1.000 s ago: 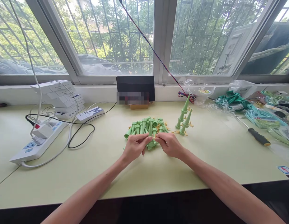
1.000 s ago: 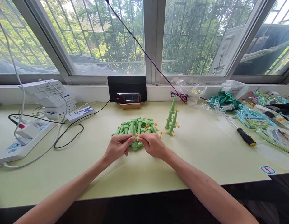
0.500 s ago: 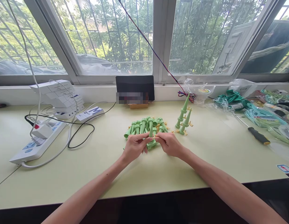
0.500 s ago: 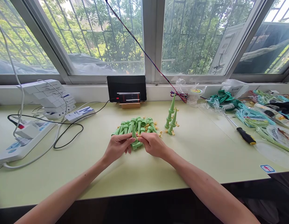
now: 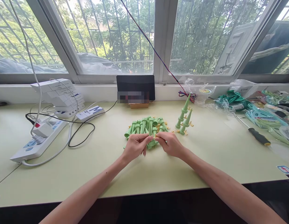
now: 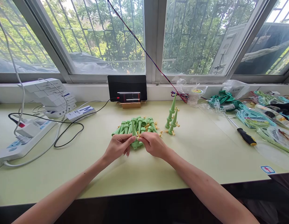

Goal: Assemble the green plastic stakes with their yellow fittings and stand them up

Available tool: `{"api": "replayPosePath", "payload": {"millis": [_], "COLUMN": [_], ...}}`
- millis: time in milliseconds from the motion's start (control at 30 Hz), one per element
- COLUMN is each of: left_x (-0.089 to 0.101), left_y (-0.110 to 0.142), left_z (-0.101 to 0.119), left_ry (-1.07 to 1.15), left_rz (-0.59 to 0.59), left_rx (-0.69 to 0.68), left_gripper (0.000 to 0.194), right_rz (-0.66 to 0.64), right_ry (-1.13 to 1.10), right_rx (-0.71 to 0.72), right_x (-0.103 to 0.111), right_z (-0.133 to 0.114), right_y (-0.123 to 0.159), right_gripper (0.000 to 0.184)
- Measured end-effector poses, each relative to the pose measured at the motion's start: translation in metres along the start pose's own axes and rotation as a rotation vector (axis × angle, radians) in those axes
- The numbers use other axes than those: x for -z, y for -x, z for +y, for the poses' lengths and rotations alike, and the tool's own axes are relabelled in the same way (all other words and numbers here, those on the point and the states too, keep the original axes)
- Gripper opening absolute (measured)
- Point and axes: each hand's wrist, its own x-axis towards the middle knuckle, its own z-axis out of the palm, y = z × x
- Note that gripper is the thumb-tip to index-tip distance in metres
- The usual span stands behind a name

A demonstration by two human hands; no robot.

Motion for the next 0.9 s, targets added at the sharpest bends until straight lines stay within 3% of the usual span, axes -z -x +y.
{"api": "replayPosePath", "payload": {"millis": [667, 900], "left_x": [0.0005, -0.0007], "left_y": [0.0001, 0.0003], "left_z": [0.0049, 0.0005], "left_ry": [-0.006, 0.003], "left_rz": [-0.014, 0.006], "left_rx": [-0.002, -0.022], "left_gripper": [0.045, 0.044], "right_rz": [0.013, -0.014], "right_ry": [0.041, 0.032], "right_rx": [0.05, -0.009], "right_x": [-0.0005, -0.0006], "right_z": [0.0012, 0.0016], "right_y": [0.0006, 0.0021], "right_gripper": [0.026, 0.03]}}
